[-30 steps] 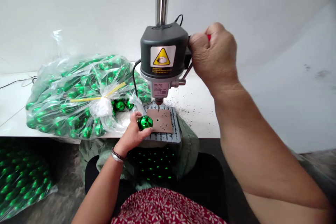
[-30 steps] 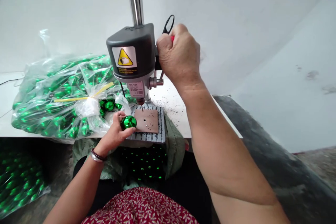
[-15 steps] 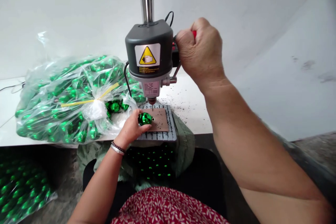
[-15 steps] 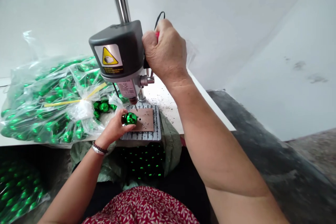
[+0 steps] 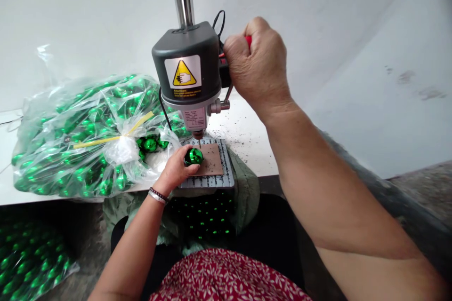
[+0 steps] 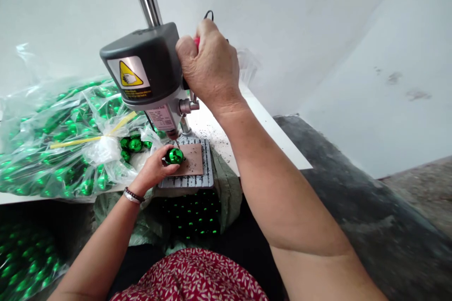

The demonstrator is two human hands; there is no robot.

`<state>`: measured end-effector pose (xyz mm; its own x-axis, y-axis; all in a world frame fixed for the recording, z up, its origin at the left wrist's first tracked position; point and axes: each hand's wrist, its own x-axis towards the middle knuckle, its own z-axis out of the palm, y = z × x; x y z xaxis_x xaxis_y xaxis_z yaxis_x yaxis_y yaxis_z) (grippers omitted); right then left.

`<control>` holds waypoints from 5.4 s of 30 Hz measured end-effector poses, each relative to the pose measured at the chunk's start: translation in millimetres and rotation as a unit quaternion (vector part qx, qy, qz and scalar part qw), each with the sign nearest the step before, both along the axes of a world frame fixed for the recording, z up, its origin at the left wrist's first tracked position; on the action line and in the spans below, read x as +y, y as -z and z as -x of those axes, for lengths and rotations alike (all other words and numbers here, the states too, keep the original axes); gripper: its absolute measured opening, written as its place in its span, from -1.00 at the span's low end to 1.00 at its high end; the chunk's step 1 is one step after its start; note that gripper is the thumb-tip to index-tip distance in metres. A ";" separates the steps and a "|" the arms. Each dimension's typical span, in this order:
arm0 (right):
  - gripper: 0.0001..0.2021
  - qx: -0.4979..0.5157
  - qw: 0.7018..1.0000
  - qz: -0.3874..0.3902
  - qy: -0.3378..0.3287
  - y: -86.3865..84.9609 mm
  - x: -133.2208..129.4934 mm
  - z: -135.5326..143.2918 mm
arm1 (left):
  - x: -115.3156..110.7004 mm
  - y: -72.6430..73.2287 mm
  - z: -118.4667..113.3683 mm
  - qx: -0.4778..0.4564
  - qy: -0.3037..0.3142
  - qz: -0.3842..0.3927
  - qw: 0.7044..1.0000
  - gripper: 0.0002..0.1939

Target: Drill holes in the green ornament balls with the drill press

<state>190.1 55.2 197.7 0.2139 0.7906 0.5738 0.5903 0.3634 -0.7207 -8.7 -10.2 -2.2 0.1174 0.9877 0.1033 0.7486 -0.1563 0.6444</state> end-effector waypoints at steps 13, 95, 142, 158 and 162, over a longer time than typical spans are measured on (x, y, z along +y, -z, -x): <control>-0.65 -0.004 1.000 0.010 -0.002 0.3 -2.4 1.8 | 13.7 1.1 -3.4 -0.008 0.039 -0.017 0.999 -0.33; -0.80 -0.072 0.967 -0.237 0.055 58.6 -42.4 -10.5 | 5.5 21.3 -22.5 -0.109 -0.014 0.046 0.993 -0.34; -0.79 -0.059 0.988 -0.123 0.067 32.8 -31.0 -6.1 | -29.9 7.8 8.7 -0.158 0.160 0.005 0.974 -0.37; -0.85 -0.021 0.989 -0.130 0.073 38.5 -30.7 -3.8 | 59.8 -4.2 64.5 0.168 -0.142 0.072 0.973 -0.47; -0.82 -0.024 0.987 -0.154 0.050 42.7 -28.2 -4.6 | 51.5 -2.1 73.6 0.193 -0.122 0.090 0.969 -0.38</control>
<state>194.7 27.1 155.1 0.2485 0.5542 0.7944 0.6650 0.4987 -0.5560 -82.3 41.3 -0.1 -0.1266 0.9888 -0.0784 0.9401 0.1449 0.3086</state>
